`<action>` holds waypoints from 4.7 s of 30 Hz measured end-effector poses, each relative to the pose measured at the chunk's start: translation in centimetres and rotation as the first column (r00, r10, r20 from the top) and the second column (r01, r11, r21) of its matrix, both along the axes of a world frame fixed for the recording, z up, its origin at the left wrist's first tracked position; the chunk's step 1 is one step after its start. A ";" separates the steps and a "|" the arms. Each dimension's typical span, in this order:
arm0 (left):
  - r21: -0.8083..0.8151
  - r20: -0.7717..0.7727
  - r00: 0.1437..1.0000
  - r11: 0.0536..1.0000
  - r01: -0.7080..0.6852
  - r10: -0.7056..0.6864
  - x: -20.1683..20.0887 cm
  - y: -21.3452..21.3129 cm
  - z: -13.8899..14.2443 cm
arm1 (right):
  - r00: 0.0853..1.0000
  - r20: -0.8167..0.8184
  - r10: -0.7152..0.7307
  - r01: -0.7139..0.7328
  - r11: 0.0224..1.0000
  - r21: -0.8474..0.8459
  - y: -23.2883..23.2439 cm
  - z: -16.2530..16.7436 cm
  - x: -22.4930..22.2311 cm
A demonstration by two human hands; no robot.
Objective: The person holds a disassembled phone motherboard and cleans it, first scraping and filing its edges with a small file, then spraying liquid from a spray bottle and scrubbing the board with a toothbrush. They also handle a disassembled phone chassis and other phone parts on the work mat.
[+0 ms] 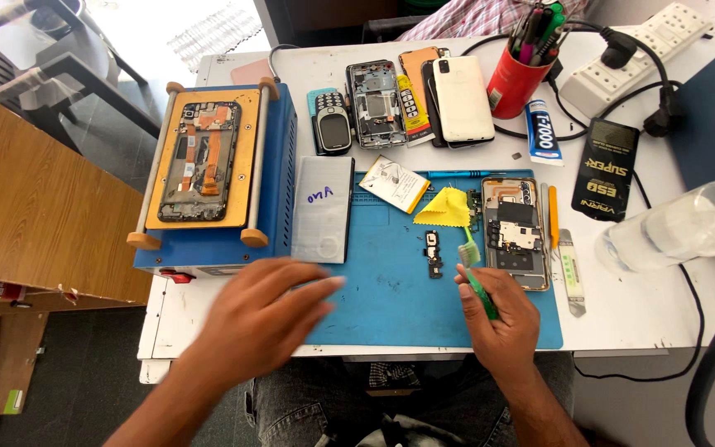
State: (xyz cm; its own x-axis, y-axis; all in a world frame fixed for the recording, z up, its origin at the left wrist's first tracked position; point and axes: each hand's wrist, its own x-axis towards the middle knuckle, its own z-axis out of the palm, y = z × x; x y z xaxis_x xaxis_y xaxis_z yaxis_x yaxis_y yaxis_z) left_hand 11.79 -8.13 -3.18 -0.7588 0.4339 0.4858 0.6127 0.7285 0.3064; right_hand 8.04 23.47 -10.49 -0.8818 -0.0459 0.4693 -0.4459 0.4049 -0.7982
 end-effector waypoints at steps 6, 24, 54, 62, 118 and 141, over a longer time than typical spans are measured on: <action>-0.205 0.249 0.964 0.978 -0.044 0.096 -11.7 8.1 -0.8 | 0.999 -0.053 0.006 -0.005 1.000 0.010 0.0 -0.1 0.2; -0.524 0.317 0.921 0.851 -0.028 0.225 -18.3 9.5 -5.6 | 1.000 -0.020 -0.008 0.007 1.000 -0.029 0.3 -0.4 0.4; -0.010 0.295 0.946 0.990 -0.140 0.136 -17.9 17.2 -5.8 | 0.995 0.050 0.087 -0.052 0.879 -0.475 2.5 -3.6 0.8; -0.202 0.414 0.898 0.977 -0.068 0.148 -13.0 13.8 -3.6 | 0.996 0.032 0.080 -0.058 0.893 -0.447 2.5 -3.4 1.1; 0.747 0.442 0.876 0.620 -0.241 -0.192 -12.9 8.9 -4.7 | 0.967 0.114 0.227 -0.199 0.956 -0.218 -0.2 3.1 -11.4; 0.706 0.255 0.954 0.705 -0.074 -0.155 -11.8 9.3 -5.2 | 0.988 -0.155 0.004 0.031 0.974 0.223 -3.7 2.0 -1.6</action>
